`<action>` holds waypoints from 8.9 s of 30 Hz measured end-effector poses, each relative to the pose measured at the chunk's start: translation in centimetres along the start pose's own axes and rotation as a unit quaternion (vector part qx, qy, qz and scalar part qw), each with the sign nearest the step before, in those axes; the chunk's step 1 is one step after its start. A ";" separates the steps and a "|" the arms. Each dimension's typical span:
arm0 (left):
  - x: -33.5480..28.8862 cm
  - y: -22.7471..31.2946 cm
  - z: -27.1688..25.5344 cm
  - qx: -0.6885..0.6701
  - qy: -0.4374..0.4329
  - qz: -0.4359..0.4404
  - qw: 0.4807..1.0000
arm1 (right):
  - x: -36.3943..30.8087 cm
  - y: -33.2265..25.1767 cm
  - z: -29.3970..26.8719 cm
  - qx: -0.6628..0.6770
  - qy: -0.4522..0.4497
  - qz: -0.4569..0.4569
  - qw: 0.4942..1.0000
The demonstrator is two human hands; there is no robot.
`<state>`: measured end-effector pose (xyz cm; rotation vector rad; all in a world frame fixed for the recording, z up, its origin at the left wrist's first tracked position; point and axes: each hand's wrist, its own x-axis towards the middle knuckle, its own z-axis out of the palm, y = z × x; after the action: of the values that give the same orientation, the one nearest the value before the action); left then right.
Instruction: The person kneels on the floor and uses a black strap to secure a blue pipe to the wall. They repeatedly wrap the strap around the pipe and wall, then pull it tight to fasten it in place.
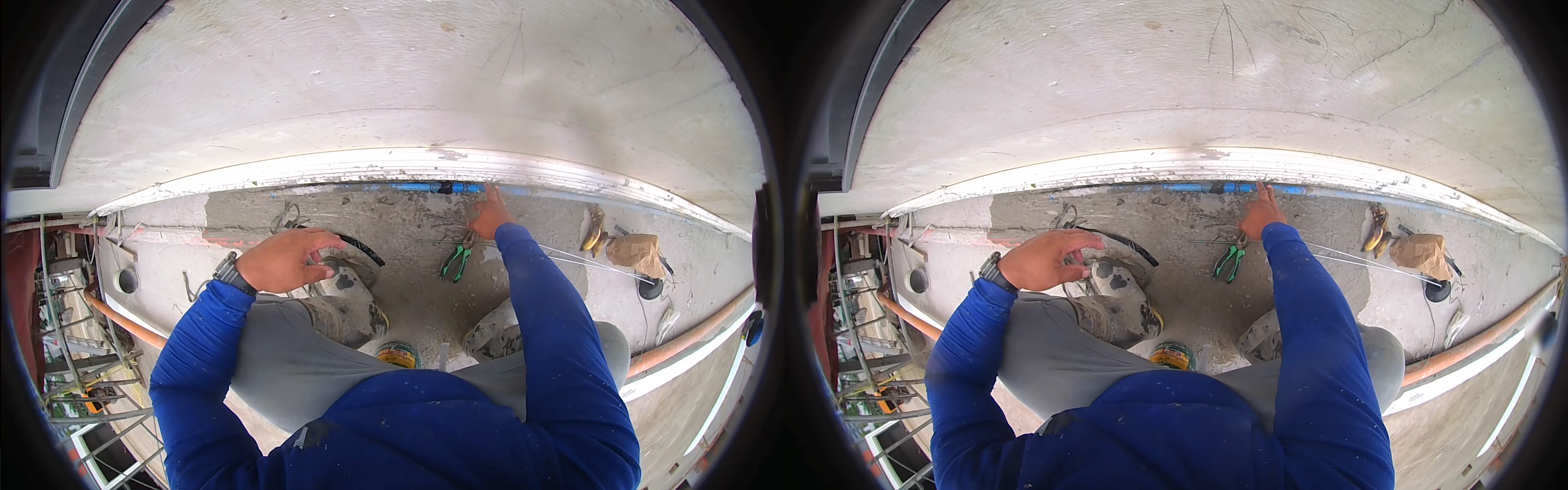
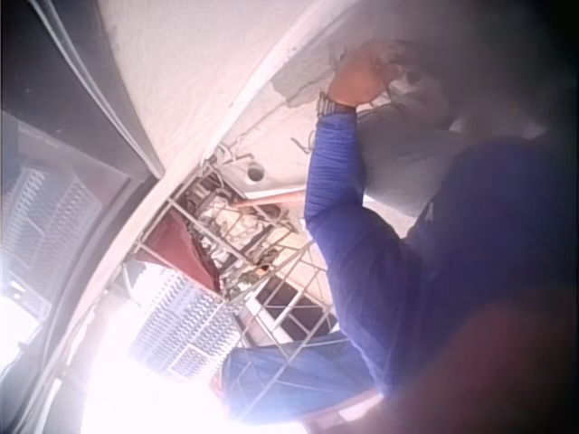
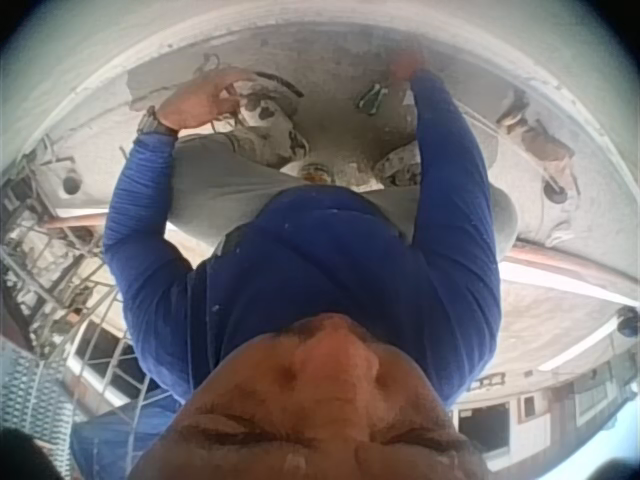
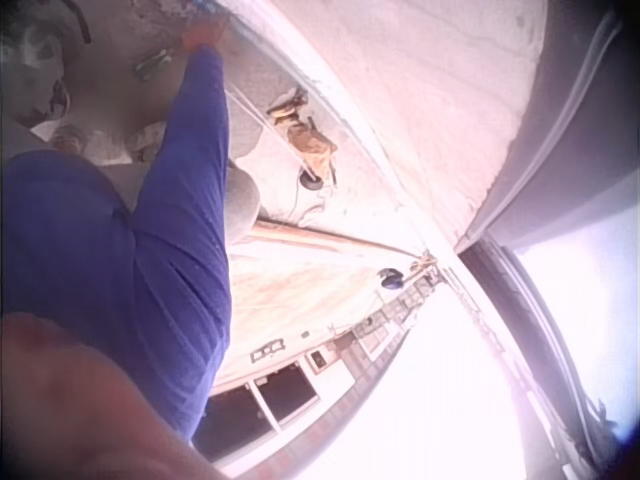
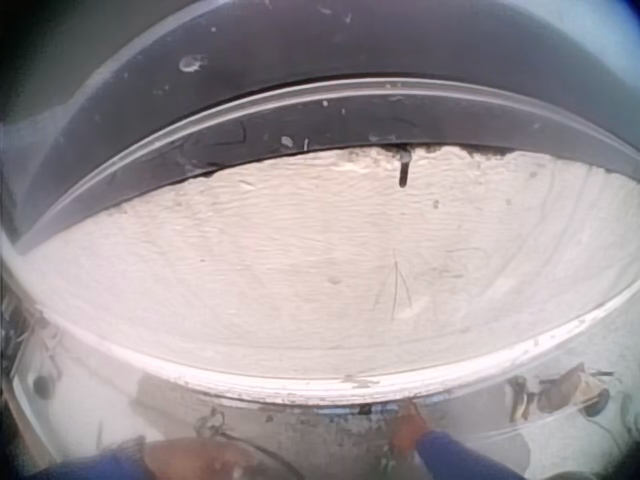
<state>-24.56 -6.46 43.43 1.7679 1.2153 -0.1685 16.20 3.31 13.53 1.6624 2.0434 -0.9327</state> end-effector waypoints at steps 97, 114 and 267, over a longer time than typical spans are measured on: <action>32.0 -8.3 19.1 0.146 0.138 -0.102 0.974 | 0.4 0.2 -0.4 -0.056 -0.019 -0.032 0.998; 31.3 -4.9 16.9 0.151 0.106 -0.124 0.975 | -1.0 1.4 -1.4 -0.020 -0.002 -0.068 0.997; 29.7 -3.9 15.8 0.070 0.057 -0.140 0.986 | -22.9 10.4 -16.2 0.260 -0.003 -0.014 0.965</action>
<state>-7.04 1.24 15.52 1.7377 1.5671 -0.3268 34.15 -1.47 36.98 1.8700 1.9252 -1.5877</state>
